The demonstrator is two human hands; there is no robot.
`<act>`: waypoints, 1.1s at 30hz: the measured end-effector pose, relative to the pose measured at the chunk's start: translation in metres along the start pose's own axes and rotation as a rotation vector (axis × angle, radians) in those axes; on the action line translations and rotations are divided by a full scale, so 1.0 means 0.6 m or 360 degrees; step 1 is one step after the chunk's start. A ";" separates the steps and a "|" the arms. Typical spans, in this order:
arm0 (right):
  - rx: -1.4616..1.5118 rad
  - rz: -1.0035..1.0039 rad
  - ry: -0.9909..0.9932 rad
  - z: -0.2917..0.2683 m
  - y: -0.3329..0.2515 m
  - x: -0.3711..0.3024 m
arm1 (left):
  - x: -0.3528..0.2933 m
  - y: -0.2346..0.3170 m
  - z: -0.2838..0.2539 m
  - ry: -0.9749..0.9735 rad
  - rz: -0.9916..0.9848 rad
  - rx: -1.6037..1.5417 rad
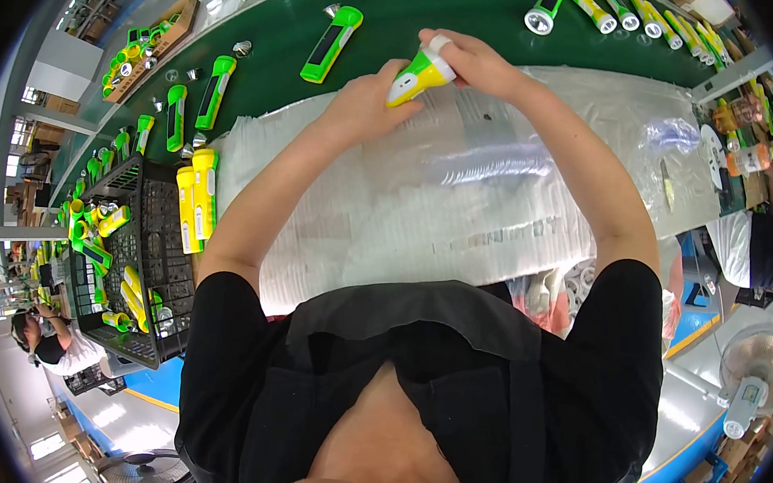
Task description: Assembling plastic rings and components onto portable flashlights at a factory assembly line.
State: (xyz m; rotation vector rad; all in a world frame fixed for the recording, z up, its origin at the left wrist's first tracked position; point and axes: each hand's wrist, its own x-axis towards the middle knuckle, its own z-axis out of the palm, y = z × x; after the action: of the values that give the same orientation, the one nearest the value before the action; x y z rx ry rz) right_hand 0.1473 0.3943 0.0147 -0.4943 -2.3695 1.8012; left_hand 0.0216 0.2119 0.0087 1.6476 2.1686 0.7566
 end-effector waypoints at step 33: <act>0.1152 -0.0184 -0.0239 0.231 -0.023 -0.237 | -0.135 0.042 0.047 0.0690 0.0519 -0.1151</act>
State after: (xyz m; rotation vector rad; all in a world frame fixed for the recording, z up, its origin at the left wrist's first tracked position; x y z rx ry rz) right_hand 0.2380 0.2172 0.0025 -0.1253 -1.5822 2.4957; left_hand 0.0801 0.1456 -0.0052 1.5215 1.5336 1.8701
